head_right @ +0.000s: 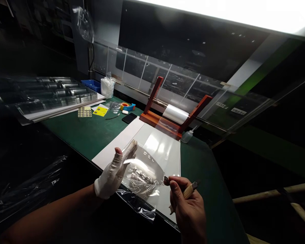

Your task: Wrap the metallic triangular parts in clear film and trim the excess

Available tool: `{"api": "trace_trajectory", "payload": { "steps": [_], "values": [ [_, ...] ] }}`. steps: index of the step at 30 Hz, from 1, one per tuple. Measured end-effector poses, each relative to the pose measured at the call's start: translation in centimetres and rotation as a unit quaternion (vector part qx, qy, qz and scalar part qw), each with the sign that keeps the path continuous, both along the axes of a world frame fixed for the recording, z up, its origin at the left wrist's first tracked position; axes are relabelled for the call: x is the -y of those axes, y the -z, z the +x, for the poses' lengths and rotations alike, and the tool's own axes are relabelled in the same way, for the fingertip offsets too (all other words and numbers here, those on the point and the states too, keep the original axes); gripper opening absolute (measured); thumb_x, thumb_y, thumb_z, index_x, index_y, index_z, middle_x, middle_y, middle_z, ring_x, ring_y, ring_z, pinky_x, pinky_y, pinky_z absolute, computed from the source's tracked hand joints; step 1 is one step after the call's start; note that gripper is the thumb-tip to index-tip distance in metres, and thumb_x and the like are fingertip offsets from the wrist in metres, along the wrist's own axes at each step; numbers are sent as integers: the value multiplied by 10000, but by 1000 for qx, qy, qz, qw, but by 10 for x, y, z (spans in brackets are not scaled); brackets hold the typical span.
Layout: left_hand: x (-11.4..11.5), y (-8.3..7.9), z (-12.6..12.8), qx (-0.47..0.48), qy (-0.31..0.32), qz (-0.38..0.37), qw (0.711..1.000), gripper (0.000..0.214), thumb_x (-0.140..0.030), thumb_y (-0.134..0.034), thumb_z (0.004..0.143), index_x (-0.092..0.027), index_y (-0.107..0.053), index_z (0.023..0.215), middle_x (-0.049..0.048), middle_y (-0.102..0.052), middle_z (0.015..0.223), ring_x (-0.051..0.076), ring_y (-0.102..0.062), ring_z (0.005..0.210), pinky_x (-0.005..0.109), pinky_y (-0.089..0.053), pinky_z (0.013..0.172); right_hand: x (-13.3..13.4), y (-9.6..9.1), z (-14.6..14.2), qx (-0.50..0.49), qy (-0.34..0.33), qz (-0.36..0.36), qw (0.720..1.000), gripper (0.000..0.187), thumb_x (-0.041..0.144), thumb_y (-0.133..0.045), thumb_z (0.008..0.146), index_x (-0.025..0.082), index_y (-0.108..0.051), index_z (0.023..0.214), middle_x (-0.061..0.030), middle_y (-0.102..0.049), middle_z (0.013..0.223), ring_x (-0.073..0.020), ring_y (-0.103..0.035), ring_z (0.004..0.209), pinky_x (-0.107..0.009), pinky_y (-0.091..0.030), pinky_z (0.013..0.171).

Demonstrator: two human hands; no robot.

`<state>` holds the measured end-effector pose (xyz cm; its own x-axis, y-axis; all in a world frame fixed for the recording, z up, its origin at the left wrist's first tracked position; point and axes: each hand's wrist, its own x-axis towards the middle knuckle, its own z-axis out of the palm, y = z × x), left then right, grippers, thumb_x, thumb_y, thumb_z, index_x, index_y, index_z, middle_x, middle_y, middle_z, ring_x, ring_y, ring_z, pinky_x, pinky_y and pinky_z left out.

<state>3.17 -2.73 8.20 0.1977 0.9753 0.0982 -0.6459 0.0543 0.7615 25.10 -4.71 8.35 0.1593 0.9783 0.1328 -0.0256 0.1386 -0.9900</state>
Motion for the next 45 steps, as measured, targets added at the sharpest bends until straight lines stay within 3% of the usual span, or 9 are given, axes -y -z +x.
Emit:
{"api": "trace_trajectory", "payload": {
  "steps": [11,16,21,27,33,36,40,43,45],
  "values": [
    [-2,21,-10,10,41,26,999,836,-784,-138,908,-293,-346,1552,-15,-255,1645,272,-55,1551,447,-10,1276,3,-11,-2,41,3,65,997,292,446,-777,820,174,-721,909,-25,-641,633,-48,-364,384,-193,-282,342],
    [0,17,-11,-14,49,59,997,786,-742,-111,934,-312,-382,1533,-56,-203,1659,224,6,1556,386,54,1274,7,-17,0,102,5,103,989,238,405,-748,852,179,-745,927,-39,-665,669,-74,-451,426,-200,-335,355],
    [-1,16,-14,-20,62,74,995,854,-822,-208,871,-325,-323,1556,-21,-176,1668,290,3,1552,455,-3,1280,8,-25,-3,117,2,120,986,206,386,-748,852,184,-747,889,-89,-724,791,-161,-638,621,-204,-392,389],
    [-2,26,-14,-60,39,94,993,856,-815,-196,871,-321,-317,1559,-31,-143,1676,285,-12,1555,421,3,1284,9,-27,-5,129,-3,150,980,163,371,-738,868,210,-756,885,-68,-725,782,-196,-689,725,-266,-553,574],
    [-15,29,-28,-111,72,108,985,965,-865,-170,820,-269,-315,1565,20,-151,1676,313,-17,1553,457,6,1276,10,-34,-3,176,-19,170,969,106,324,-729,880,223,-760,888,-60,-737,842,-192,-701,771,-271,-571,660],
    [-20,12,-40,-264,54,178,946,1023,-879,-398,775,-227,-330,1560,72,-183,1667,357,-64,1545,485,-21,1271,12,-40,-4,220,-52,166,960,118,320,-709,891,214,-758,871,-58,-738,822,-191,-696,747,-259,-552,624],
    [-13,-15,-34,-465,32,287,837,1278,-644,-900,500,-229,-320,1561,122,-271,1635,444,-101,1521,552,-82,1252,13,-42,-8,274,-89,157,945,130,318,-682,910,214,-743,862,-41,-734,801,-171,-684,713,-245,-531,624],
    [-9,-20,-17,-549,72,306,774,1348,-490,-947,427,-212,-294,1572,168,-354,1588,461,-158,1505,598,-182,1220,13,-40,-11,293,-107,162,936,122,309,-673,920,212,-732,874,-32,-724,793,-157,-665,686,-241,-521,623],
    [-9,-16,-8,-589,97,279,752,1378,-429,-929,439,-168,-217,1590,206,-345,1572,441,-253,1477,574,-293,1187,13,-39,-13,299,-117,169,932,94,293,-681,917,215,-726,887,-23,-719,789,-143,-649,663,-233,-514,618]
  ]
}}
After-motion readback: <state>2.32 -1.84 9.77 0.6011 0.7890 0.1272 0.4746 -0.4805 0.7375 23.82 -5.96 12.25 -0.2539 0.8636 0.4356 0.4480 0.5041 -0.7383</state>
